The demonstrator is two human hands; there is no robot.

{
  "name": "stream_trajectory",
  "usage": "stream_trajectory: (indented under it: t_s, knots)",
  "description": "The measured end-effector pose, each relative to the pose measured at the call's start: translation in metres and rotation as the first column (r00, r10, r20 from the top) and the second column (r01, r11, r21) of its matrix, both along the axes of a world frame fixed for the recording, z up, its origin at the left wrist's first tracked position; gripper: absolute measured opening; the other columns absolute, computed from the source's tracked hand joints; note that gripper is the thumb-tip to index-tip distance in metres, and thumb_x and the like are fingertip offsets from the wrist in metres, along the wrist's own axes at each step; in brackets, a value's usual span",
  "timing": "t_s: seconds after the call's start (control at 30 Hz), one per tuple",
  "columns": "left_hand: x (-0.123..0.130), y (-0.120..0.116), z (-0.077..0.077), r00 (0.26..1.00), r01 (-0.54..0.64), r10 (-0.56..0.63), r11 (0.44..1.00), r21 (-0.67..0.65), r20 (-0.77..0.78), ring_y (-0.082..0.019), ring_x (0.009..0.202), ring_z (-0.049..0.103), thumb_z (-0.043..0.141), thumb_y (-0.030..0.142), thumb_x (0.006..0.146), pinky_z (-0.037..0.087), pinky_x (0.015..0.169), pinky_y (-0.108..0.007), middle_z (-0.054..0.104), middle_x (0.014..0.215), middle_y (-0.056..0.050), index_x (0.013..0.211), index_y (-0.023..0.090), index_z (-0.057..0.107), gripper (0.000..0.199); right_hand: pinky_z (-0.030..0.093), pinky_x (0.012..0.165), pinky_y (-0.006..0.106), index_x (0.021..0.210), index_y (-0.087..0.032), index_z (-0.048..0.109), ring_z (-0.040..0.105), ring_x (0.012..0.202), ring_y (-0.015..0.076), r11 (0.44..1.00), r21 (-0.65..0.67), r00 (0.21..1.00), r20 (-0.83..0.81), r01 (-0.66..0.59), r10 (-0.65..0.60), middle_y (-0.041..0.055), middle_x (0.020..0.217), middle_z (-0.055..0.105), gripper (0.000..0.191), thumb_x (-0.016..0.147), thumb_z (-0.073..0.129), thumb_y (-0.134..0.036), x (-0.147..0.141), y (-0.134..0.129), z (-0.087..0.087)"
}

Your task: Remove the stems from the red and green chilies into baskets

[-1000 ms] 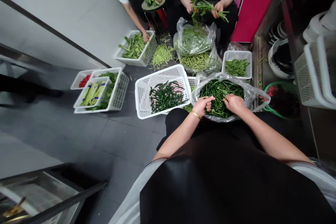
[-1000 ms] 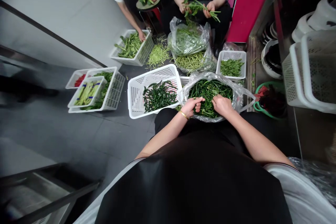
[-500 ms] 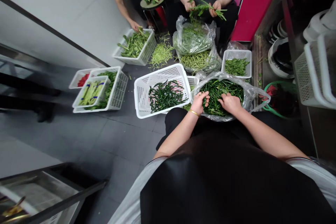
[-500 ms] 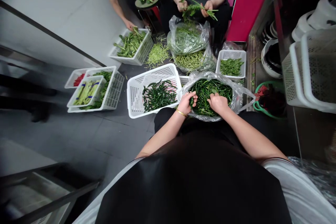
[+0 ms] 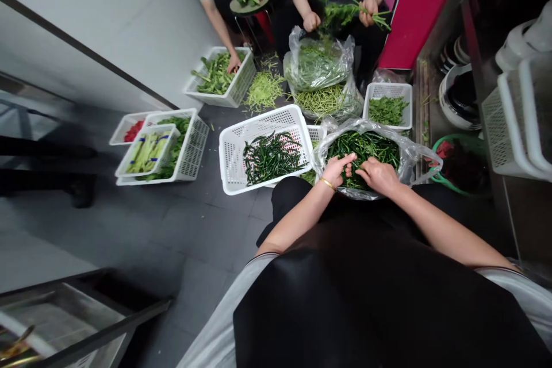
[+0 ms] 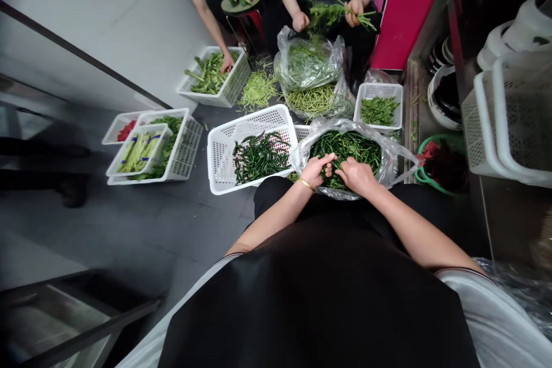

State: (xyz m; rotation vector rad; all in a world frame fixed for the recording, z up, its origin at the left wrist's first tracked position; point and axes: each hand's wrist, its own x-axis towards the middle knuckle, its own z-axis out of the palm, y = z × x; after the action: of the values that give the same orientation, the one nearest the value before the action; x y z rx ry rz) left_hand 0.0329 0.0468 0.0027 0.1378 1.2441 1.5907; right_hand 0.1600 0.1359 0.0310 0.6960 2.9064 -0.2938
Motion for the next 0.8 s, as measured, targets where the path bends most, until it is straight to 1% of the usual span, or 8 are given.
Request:
stream_trajectory:
  t_s: [0.13,0.2,0.3,0.43,0.53,0.63,0.7,0.8]
  knots:
    - [0.007,-0.007,0.006,0.949,-0.035,0.042,0.999,0.027,-0.311,-0.005,0.048,0.042,0.085,0.031,0.063,0.031,0.046,-0.019,0.053,0.057,0.005,0.072,0.014,0.059,0.032,0.043,0.074,0.025,0.088,-0.015,0.072,0.066,0.086,0.0184,0.979,-0.199,0.992,0.124,0.041,-0.016,0.0097,0.090,0.072,0.038,0.100,0.041,-0.033,-0.001,0.005,-0.012]
    - [0.001,-0.013,0.012,0.935,-0.073,0.084,0.996,0.045,-0.343,-0.004,0.049,0.042,0.085,0.032,0.062,0.032,0.047,-0.019,0.055,0.061,0.005,0.073,0.015,0.060,0.033,0.044,0.074,0.027,0.088,-0.015,0.073,0.067,0.090,0.0208,0.982,-0.176,0.968,0.249,0.074,-0.029,0.0118,0.093,0.073,0.032,0.096,0.049,-0.035,0.001,0.013,-0.012]
    - [-0.014,-0.019,0.017,0.968,-0.189,0.200,0.979,0.080,-0.152,-0.004,0.048,0.042,0.082,0.040,0.067,0.031,0.044,-0.019,0.053,0.062,0.005,0.073,0.017,0.053,0.038,0.047,0.076,0.031,0.103,-0.014,0.072,0.066,0.099,0.0266,0.993,-0.048,0.948,0.307,0.110,-0.090,0.0160,0.105,0.071,0.036,0.089,0.060,-0.045,-0.004,0.024,-0.004]
    - [-0.027,-0.024,0.018,0.983,-0.161,0.150,0.982,0.097,0.110,-0.007,0.057,0.055,0.081,0.042,0.067,0.035,0.046,-0.018,0.057,0.067,0.001,0.070,0.016,0.045,0.044,0.048,0.083,0.032,0.120,-0.017,0.065,0.065,0.103,0.0249,0.990,0.026,0.989,0.039,0.142,-0.143,0.0162,0.118,0.067,0.045,0.097,0.044,-0.048,-0.043,0.028,-0.002]
    - [-0.025,-0.030,0.016,0.985,-0.099,0.083,0.990,0.104,0.151,-0.005,0.050,0.049,0.084,0.037,0.063,0.034,0.045,-0.017,0.052,0.060,0.004,0.072,0.017,0.045,0.044,0.049,0.084,0.032,0.113,-0.013,0.068,0.065,0.105,0.0253,0.990,-0.009,0.990,0.041,0.139,-0.138,0.0176,0.117,0.068,0.039,0.097,0.045,-0.040,-0.081,0.031,-0.009]
    - [-0.025,-0.033,0.011,0.994,-0.061,0.051,0.992,0.106,0.099,-0.002,0.041,0.036,0.087,0.034,0.058,0.025,0.040,-0.017,0.040,0.049,0.010,0.068,0.018,0.041,0.050,0.050,0.082,0.030,0.101,-0.011,0.071,0.067,0.101,0.0244,0.982,-0.088,0.985,0.053,0.170,-0.166,0.0174,0.109,0.071,0.028,0.091,0.052,-0.030,-0.095,0.039,-0.016]
    - [-0.025,-0.029,0.008,0.998,-0.068,0.068,0.997,0.045,-0.002,-0.002,0.039,0.034,0.088,0.034,0.058,0.023,0.039,-0.017,0.040,0.048,0.010,0.067,0.018,0.042,0.049,0.051,0.075,0.026,0.094,-0.011,0.071,0.069,0.087,0.0204,0.939,-0.250,0.968,-0.014,0.237,-0.249,0.0146,0.095,0.074,0.024,0.088,0.055,-0.027,-0.086,0.044,-0.017]
    - [-0.023,-0.016,0.004,0.978,-0.070,0.063,0.997,-0.031,-0.198,-0.002,0.038,0.039,0.087,0.032,0.060,0.024,0.038,-0.018,0.052,0.054,0.006,0.073,0.016,0.054,0.039,0.050,0.058,0.023,0.091,-0.012,0.068,0.065,0.059,0.0138,0.739,-0.626,0.909,-0.110,0.250,-0.402,0.0069,0.075,0.072,0.021,0.086,0.057,-0.029,-0.060,0.042,-0.011]
